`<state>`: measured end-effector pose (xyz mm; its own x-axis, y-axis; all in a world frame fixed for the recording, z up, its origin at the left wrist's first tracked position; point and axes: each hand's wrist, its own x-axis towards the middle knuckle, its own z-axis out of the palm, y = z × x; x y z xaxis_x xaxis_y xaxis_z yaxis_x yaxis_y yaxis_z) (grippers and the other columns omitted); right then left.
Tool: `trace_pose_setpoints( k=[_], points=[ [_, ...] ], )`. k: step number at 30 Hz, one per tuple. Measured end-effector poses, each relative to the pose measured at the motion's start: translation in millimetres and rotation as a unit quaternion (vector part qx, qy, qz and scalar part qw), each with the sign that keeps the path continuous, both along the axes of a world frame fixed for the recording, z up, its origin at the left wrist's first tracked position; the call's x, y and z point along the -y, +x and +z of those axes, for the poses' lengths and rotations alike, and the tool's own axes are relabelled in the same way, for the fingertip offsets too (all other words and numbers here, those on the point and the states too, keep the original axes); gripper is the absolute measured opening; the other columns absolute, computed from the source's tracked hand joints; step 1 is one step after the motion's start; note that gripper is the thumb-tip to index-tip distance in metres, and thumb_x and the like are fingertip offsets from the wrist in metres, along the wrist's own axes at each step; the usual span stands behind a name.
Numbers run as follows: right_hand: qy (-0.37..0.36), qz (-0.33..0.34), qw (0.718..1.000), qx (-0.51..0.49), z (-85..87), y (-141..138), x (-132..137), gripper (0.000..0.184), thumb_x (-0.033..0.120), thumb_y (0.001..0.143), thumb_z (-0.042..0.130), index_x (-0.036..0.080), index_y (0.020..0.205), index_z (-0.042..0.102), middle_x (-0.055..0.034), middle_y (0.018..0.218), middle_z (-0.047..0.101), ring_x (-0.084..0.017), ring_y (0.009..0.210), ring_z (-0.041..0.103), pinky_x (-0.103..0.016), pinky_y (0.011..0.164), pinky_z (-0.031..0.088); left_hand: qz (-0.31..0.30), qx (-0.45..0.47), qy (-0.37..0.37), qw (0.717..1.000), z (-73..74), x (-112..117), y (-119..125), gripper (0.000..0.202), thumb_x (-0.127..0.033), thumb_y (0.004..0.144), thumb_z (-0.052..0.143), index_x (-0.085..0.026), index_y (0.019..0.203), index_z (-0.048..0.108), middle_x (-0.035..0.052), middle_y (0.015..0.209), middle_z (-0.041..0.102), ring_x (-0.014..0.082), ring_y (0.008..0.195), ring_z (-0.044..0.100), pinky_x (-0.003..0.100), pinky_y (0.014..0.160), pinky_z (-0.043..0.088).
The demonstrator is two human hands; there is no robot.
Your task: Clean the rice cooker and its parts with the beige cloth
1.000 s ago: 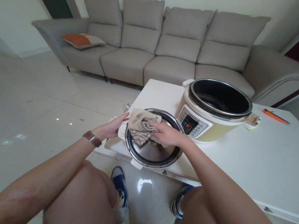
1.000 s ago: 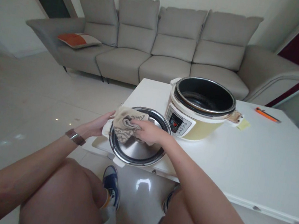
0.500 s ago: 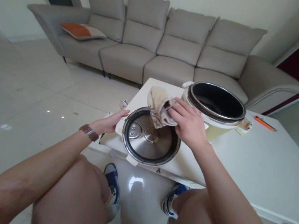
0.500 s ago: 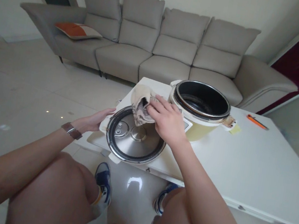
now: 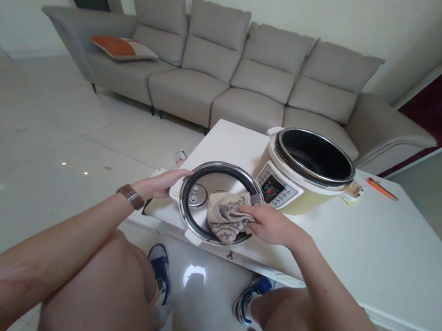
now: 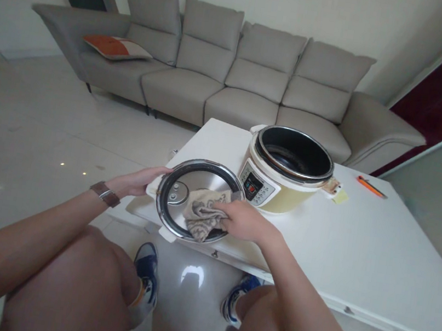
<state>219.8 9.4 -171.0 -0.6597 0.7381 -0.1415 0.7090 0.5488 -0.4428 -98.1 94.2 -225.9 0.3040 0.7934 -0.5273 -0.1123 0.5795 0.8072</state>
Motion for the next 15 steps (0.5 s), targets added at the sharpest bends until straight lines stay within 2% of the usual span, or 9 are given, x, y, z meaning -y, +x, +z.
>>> trace_pose_setpoints(
  k=[3,5,8,11,13,15],
  points=[
    [-0.049,0.005,0.993,-0.106,5.1,-2.2,6.5,0.035,0.015,0.090,0.052,0.021,0.119,0.071,-0.0049,0.100,0.078,-0.022,0.089,0.069,-0.033,0.084,0.051,-0.001,-0.013,0.000,1.000,-0.4,-1.0,0.1,0.016,-0.020,0.091,0.059,-0.013,0.086,0.073,0.0045,0.062,0.070,0.0168,0.048,0.061,0.027,0.050,0.055],
    [-0.032,-0.042,0.984,-0.171,7.9,-2.2,4.7,0.030,0.017,0.090,0.051,0.020,0.112,0.070,-0.0036,0.096,0.076,-0.022,0.088,0.068,-0.033,0.084,0.051,-0.002,-0.019,-0.002,1.000,0.3,-1.1,0.1,0.018,-0.020,0.091,0.057,-0.013,0.087,0.073,0.0051,0.063,0.071,0.0175,0.049,0.062,0.027,0.049,0.055],
    [0.051,-0.159,0.957,-0.238,11.2,1.3,-3.3,0.024,0.018,0.088,0.051,0.021,0.104,0.069,-0.0036,0.095,0.075,-0.025,0.099,0.068,-0.037,0.091,0.051,-0.008,-0.016,0.000,1.000,2.5,0.0,-0.2,0.018,-0.021,0.091,0.058,-0.012,0.089,0.074,0.0074,0.066,0.073,0.0188,0.052,0.065,0.027,0.049,0.055],
    [0.153,-0.261,0.911,-0.280,14.0,4.4,-10.9,0.029,0.022,0.089,0.051,0.022,0.113,0.068,-0.0065,0.105,0.075,-0.030,0.112,0.065,-0.041,0.101,0.049,-0.007,-0.009,0.002,1.000,4.7,1.7,-0.4,0.017,-0.020,0.091,0.059,-0.012,0.089,0.074,0.0083,0.068,0.074,0.0190,0.053,0.066,0.027,0.051,0.056],
    [0.203,-0.297,0.889,-0.283,14.4,3.0,-14.2,0.035,0.023,0.090,0.050,0.022,0.122,0.065,-0.0090,0.112,0.075,-0.032,0.115,0.064,-0.043,0.102,0.049,-0.003,-0.007,0.001,1.000,5.0,2.2,-0.4,0.017,-0.019,0.091,0.058,-0.012,0.087,0.073,0.0073,0.066,0.072,0.0181,0.051,0.064,0.027,0.051,0.055],
    [0.218,-0.300,0.894,-0.250,10.9,-2.4,-17.0,0.038,0.023,0.091,0.049,0.023,0.127,0.063,-0.0108,0.113,0.075,-0.033,0.112,0.066,-0.043,0.099,0.050,-0.001,-0.004,0.000,1.000,4.0,2.0,-0.3,0.016,-0.018,0.091,0.058,-0.012,0.085,0.072,0.0062,0.062,0.070,0.0171,0.048,0.062,0.027,0.051,0.055]
  ],
)
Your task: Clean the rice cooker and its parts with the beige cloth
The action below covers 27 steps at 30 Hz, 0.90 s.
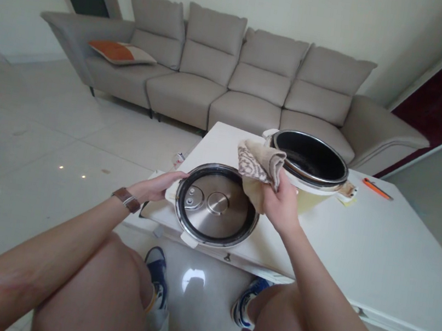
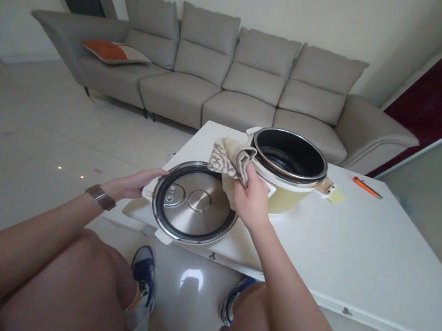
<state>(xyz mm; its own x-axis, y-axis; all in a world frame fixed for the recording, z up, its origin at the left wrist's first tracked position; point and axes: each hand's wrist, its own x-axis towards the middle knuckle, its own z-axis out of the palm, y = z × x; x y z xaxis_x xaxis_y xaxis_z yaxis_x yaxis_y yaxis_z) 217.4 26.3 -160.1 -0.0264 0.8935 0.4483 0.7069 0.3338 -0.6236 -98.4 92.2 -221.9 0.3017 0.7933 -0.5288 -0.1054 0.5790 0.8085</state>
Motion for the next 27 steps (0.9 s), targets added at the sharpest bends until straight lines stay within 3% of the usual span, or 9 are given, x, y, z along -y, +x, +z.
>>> trace_pose_setpoints(
  k=[5,9,12,16,18,21,24,27],
  points=[
    [-0.122,0.087,0.976,0.160,-29.1,-27.3,-4.2,0.037,0.022,0.093,0.049,0.022,0.127,0.062,-0.0117,0.115,0.076,-0.030,0.101,0.070,-0.037,0.088,0.052,0.005,0.008,0.002,1.000,-6.4,-2.2,-1.3,0.012,-0.017,0.089,0.061,-0.013,0.087,0.073,0.0061,0.063,0.071,0.0176,0.047,0.062,0.027,0.049,0.054],
    [-0.159,0.220,0.931,0.243,-48.3,-45.9,0.7,0.042,0.015,0.091,0.050,0.022,0.131,0.063,-0.0118,0.131,0.072,-0.028,0.116,0.068,-0.037,0.096,0.051,-0.004,0.006,-0.003,1.000,-11.8,-4.2,-3.7,0.014,-0.019,0.089,0.062,-0.011,0.091,0.073,0.0079,0.066,0.073,0.0189,0.049,0.064,0.027,0.048,0.054],
    [-0.173,0.273,0.926,0.194,-48.7,-46.4,6.4,0.045,0.013,0.090,0.053,0.023,0.132,0.064,-0.0094,0.126,0.075,-0.026,0.112,0.070,-0.037,0.097,0.050,-0.016,0.005,-0.001,1.000,-14.6,-5.2,-5.0,0.017,-0.022,0.090,0.060,-0.010,0.090,0.073,0.0082,0.066,0.073,0.0183,0.050,0.064,0.027,0.051,0.054],
    [-0.186,0.318,0.930,0.016,-39.7,-29.0,12.4,0.039,0.013,0.089,0.055,0.020,0.125,0.069,-0.0050,0.111,0.078,-0.022,0.099,0.071,-0.034,0.093,0.053,-0.016,-0.002,-0.010,1.000,-14.7,-5.1,-5.2,0.024,-0.026,0.093,0.058,-0.008,0.092,0.073,0.0099,0.073,0.075,0.0182,0.056,0.066,0.027,0.055,0.056],
    [-0.178,0.287,0.937,-0.092,-32.9,-16.0,15.7,0.034,0.019,0.090,0.058,0.020,0.121,0.071,-0.0037,0.113,0.077,-0.023,0.106,0.070,-0.035,0.099,0.052,-0.021,0.004,-0.010,1.000,-13.4,-4.1,-5.0,0.023,-0.027,0.091,0.061,-0.008,0.095,0.074,0.0103,0.077,0.077,0.0195,0.061,0.068,0.028,0.058,0.057],
    [-0.174,0.183,0.934,-0.252,-19.1,7.4,24.0,0.033,0.031,0.086,0.069,0.021,0.117,0.073,-0.0032,0.110,0.079,-0.026,0.112,0.070,-0.039,0.103,0.053,-0.022,0.012,0.001,1.000,-11.1,-2.2,-5.3,0.022,-0.026,0.086,0.068,-0.010,0.098,0.075,0.0095,0.082,0.078,0.0202,0.066,0.070,0.029,0.062,0.058],
    [-0.209,0.080,0.897,-0.382,-4.4,38.6,38.5,0.035,0.037,0.074,0.082,0.021,0.105,0.075,-0.0038,0.096,0.081,-0.026,0.094,0.076,-0.035,0.088,0.060,-0.009,0.007,0.010,1.000,-10.2,-0.8,-6.4,0.021,-0.025,0.082,0.073,-0.011,0.098,0.075,0.0073,0.082,0.077,0.0182,0.064,0.068,0.028,0.060,0.056],
    [-0.264,0.020,0.858,-0.440,2.5,80.6,58.5,0.041,0.034,0.062,0.089,0.020,0.098,0.075,-0.0061,0.084,0.081,-0.026,0.076,0.077,-0.031,0.066,0.061,-0.008,0.009,0.008,1.000,-11.4,-0.5,-7.9,0.021,-0.022,0.078,0.076,-0.011,0.095,0.073,0.0052,0.079,0.075,0.0163,0.060,0.064,0.026,0.057,0.055]
  ],
)
